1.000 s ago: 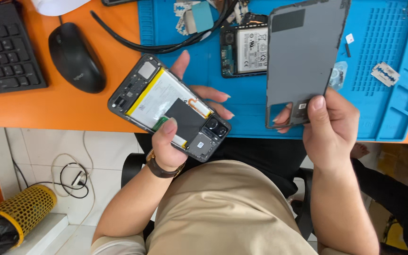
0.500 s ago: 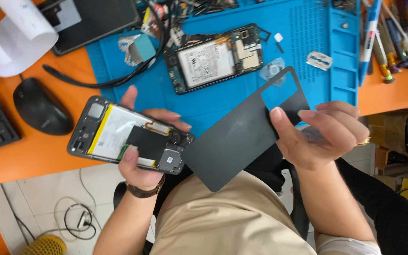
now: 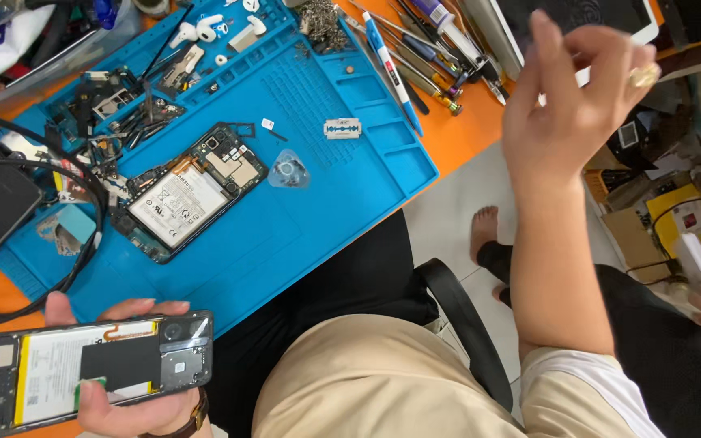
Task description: The person uses a metal prying tool to separate the back cover from a black smartphone. They carefully work the tool along the edges to release the adhesive and lift the cover off, revealing the internal battery and components.
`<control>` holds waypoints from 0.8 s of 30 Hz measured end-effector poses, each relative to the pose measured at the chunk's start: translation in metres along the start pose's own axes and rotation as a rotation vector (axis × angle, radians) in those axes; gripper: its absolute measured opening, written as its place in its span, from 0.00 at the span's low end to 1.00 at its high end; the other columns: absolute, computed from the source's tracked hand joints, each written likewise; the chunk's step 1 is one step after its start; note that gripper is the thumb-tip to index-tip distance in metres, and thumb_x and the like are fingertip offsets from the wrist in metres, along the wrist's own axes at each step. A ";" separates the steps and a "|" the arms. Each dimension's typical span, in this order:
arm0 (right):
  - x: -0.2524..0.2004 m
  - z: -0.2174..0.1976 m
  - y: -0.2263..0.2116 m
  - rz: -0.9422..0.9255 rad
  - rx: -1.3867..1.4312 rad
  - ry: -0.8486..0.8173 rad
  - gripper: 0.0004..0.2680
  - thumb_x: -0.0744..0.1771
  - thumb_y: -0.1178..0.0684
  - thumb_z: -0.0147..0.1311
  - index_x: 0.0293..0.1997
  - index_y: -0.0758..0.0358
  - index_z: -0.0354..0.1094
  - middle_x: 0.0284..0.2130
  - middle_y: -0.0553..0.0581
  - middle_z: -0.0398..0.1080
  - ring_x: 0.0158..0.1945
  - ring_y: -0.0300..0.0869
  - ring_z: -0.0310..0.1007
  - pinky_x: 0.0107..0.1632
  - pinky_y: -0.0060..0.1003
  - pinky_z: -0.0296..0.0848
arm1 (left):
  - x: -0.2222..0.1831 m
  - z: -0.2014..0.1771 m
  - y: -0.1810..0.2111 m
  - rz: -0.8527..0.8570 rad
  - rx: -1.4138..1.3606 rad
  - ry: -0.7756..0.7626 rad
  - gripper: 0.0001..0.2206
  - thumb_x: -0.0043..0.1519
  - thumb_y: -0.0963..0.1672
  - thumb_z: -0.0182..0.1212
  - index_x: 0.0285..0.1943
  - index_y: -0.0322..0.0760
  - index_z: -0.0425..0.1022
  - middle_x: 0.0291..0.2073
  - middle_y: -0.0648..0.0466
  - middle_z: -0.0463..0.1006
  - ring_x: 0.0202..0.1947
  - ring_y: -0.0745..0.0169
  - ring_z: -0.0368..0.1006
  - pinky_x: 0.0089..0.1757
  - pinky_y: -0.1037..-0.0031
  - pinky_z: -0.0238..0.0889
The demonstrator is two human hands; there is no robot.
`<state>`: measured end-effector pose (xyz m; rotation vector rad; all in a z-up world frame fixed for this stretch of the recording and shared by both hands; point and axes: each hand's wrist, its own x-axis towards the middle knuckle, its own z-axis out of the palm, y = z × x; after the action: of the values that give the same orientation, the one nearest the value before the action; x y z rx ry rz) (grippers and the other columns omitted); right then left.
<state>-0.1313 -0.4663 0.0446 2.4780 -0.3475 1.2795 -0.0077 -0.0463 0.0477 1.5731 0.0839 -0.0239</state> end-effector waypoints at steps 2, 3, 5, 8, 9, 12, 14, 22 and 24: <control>-0.003 0.009 0.026 -0.007 -0.088 -0.039 0.13 0.70 0.71 0.56 0.52 0.60 0.85 0.39 0.59 0.65 0.36 0.52 0.57 0.45 0.45 0.57 | 0.002 -0.002 -0.008 0.007 -0.019 -0.006 0.40 0.67 0.57 0.44 0.88 0.36 0.57 0.46 0.38 0.75 0.32 0.49 0.74 0.34 0.66 0.72; -0.005 0.014 0.037 -0.019 -0.177 -0.082 0.12 0.70 0.68 0.56 0.49 0.60 0.88 0.40 0.56 0.67 0.38 0.51 0.62 0.47 0.44 0.63 | 0.004 -0.004 -0.012 0.009 -0.043 -0.012 0.40 0.66 0.58 0.46 0.87 0.38 0.59 0.46 0.37 0.75 0.31 0.47 0.74 0.35 0.64 0.73; -0.030 0.020 0.054 0.077 -0.109 -0.297 0.08 0.72 0.63 0.63 0.54 0.60 0.88 0.51 0.60 0.70 0.45 0.57 0.66 0.49 0.50 0.62 | 0.004 -0.002 -0.013 0.010 -0.045 -0.007 0.40 0.66 0.58 0.47 0.87 0.37 0.58 0.46 0.37 0.75 0.32 0.48 0.74 0.35 0.64 0.73; -0.031 0.018 0.055 0.166 -0.039 -0.522 0.06 0.77 0.55 0.67 0.59 0.62 0.88 0.60 0.66 0.72 0.54 0.65 0.68 0.50 0.57 0.61 | 0.006 -0.006 -0.019 0.003 -0.090 0.017 0.38 0.63 0.56 0.48 0.82 0.37 0.59 0.47 0.36 0.76 0.32 0.44 0.75 0.35 0.62 0.72; -0.028 0.015 0.051 0.184 -0.056 -0.535 0.07 0.79 0.52 0.65 0.59 0.63 0.87 0.59 0.67 0.70 0.56 0.67 0.67 0.50 0.58 0.61 | 0.006 -0.010 -0.022 -0.004 -0.128 0.012 0.35 0.61 0.55 0.49 0.78 0.37 0.61 0.46 0.35 0.76 0.31 0.40 0.76 0.35 0.60 0.71; -0.014 0.009 0.026 0.177 0.016 -0.413 0.09 0.78 0.63 0.62 0.69 0.68 0.82 0.56 0.68 0.62 0.48 0.62 0.66 0.53 0.59 0.62 | 0.005 -0.021 -0.031 0.030 -0.103 -0.073 0.28 0.60 0.50 0.54 0.71 0.46 0.59 0.50 0.43 0.75 0.43 0.43 0.77 0.50 0.56 0.79; -0.008 0.002 0.012 0.147 0.208 -0.382 0.08 0.80 0.64 0.57 0.65 0.74 0.81 0.55 0.70 0.66 0.50 0.64 0.69 0.52 0.58 0.65 | 0.001 -0.011 -0.026 0.103 -0.063 -0.134 0.26 0.63 0.47 0.52 0.71 0.44 0.56 0.51 0.41 0.71 0.49 0.44 0.73 0.56 0.50 0.78; -0.032 -0.002 -0.035 0.056 0.325 -0.606 0.06 0.77 0.65 0.76 0.62 0.69 0.88 0.50 0.61 0.77 0.48 0.51 0.79 0.51 0.48 0.72 | -0.003 0.014 -0.027 0.106 -0.277 -0.421 0.23 0.77 0.46 0.55 0.79 0.47 0.52 0.65 0.35 0.74 0.70 0.30 0.74 0.72 0.42 0.70; -0.046 0.005 -0.035 0.134 0.301 -0.738 0.06 0.82 0.67 0.66 0.69 0.74 0.78 0.53 0.67 0.77 0.51 0.56 0.76 0.49 0.49 0.72 | -0.001 0.016 -0.031 -0.063 -0.537 -0.422 0.28 0.77 0.47 0.62 0.84 0.45 0.55 0.71 0.37 0.75 0.73 0.32 0.76 0.69 0.48 0.74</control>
<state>-0.1403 -0.4332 -0.0020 3.1691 -0.5267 0.4193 -0.0101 -0.0622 0.0164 1.0028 -0.1799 -0.3534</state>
